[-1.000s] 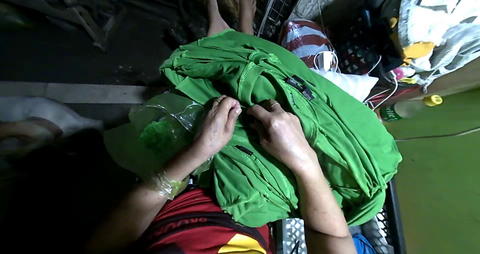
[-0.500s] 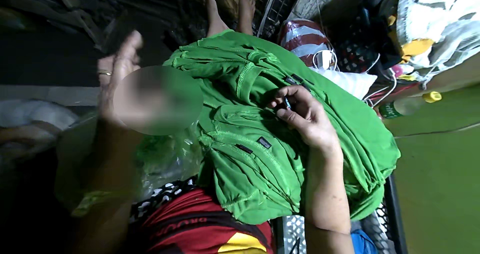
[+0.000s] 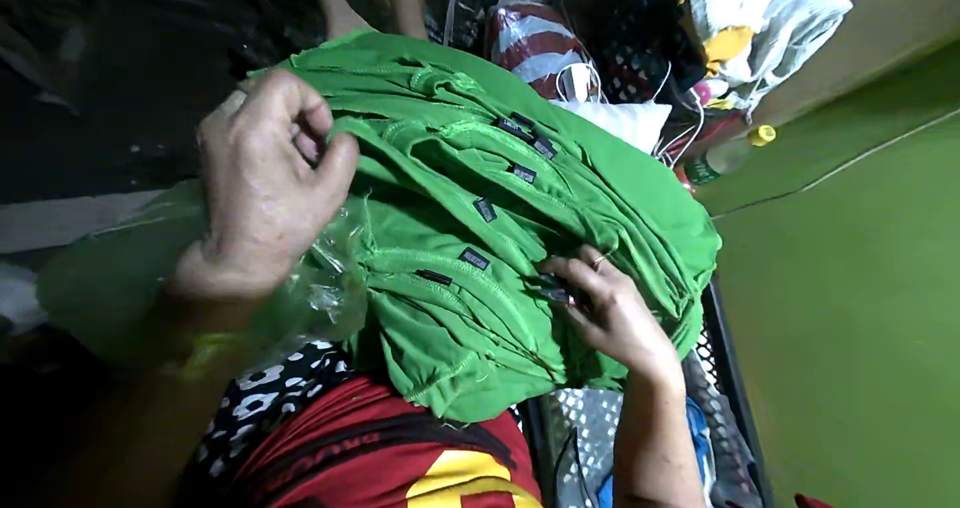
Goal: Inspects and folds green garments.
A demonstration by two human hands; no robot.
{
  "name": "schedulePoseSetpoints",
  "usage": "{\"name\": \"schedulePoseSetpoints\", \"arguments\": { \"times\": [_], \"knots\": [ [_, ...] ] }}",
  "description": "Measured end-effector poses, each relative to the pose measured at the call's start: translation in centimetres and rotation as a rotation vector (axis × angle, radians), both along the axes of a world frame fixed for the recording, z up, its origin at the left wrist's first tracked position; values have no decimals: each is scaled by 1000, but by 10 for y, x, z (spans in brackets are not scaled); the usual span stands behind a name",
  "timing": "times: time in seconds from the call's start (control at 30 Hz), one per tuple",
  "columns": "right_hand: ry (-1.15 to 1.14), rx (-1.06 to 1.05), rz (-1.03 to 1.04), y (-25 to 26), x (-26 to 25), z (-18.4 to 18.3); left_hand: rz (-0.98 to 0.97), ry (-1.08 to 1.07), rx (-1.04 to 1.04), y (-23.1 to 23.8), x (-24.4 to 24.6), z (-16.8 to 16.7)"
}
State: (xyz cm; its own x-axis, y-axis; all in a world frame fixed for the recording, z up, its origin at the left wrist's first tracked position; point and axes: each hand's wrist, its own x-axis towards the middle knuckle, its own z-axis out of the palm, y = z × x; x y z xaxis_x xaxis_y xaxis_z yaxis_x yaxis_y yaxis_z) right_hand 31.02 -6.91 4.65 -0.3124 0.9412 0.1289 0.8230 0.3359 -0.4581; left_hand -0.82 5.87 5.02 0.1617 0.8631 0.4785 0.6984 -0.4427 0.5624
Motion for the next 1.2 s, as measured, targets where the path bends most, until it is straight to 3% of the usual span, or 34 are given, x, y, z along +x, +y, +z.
{"name": "schedulePoseSetpoints", "arguments": {
  "times": [0.07, 0.17, 0.27, 0.37, 0.43, 0.57, 0.63, 0.67, 0.73, 0.8, 0.9, 0.97, 1.2],
  "knots": [
    [-45, -53, 50, -3, 2, -2, 34, 100, -56, 6, 0, 9],
    [-156, -82, 26, -5, 6, 5, 24, 188, -411, 12, -2, 19],
    [-111, -23, -61, -9, 6, 4, -45, -52, -625, 12, -6, 13],
    [104, 271, -304, -16, 6, 23, -46, -304, -453, 10, -11, 14],
    [167, 505, -455, -12, 13, 46, -4, -281, -240, 12, -3, 33],
    [152, 838, -518, 36, 59, 69, 23, -194, 83, 42, 27, 63],
    [-36, 748, -653, 64, 66, 58, -54, -42, 146, 68, 38, 47],
    [-180, 581, -758, 77, 61, 45, -121, 54, 111, 81, 40, 29],
    [-366, 165, -802, 102, 48, 9, -219, 245, -96, 97, 42, -22],
    [-381, -67, -735, 114, 41, 4, -265, 275, -277, 104, 36, -44],
    [-217, 45, -605, 102, 54, 11, -415, 190, -479, 107, 6, -21],
    [-129, 148, -540, 96, 61, 14, -415, 169, -412, 99, -18, -12],
    [-239, -124, -451, 94, 50, 50, -253, -34, -184, 54, -51, -22]
  ]
}}
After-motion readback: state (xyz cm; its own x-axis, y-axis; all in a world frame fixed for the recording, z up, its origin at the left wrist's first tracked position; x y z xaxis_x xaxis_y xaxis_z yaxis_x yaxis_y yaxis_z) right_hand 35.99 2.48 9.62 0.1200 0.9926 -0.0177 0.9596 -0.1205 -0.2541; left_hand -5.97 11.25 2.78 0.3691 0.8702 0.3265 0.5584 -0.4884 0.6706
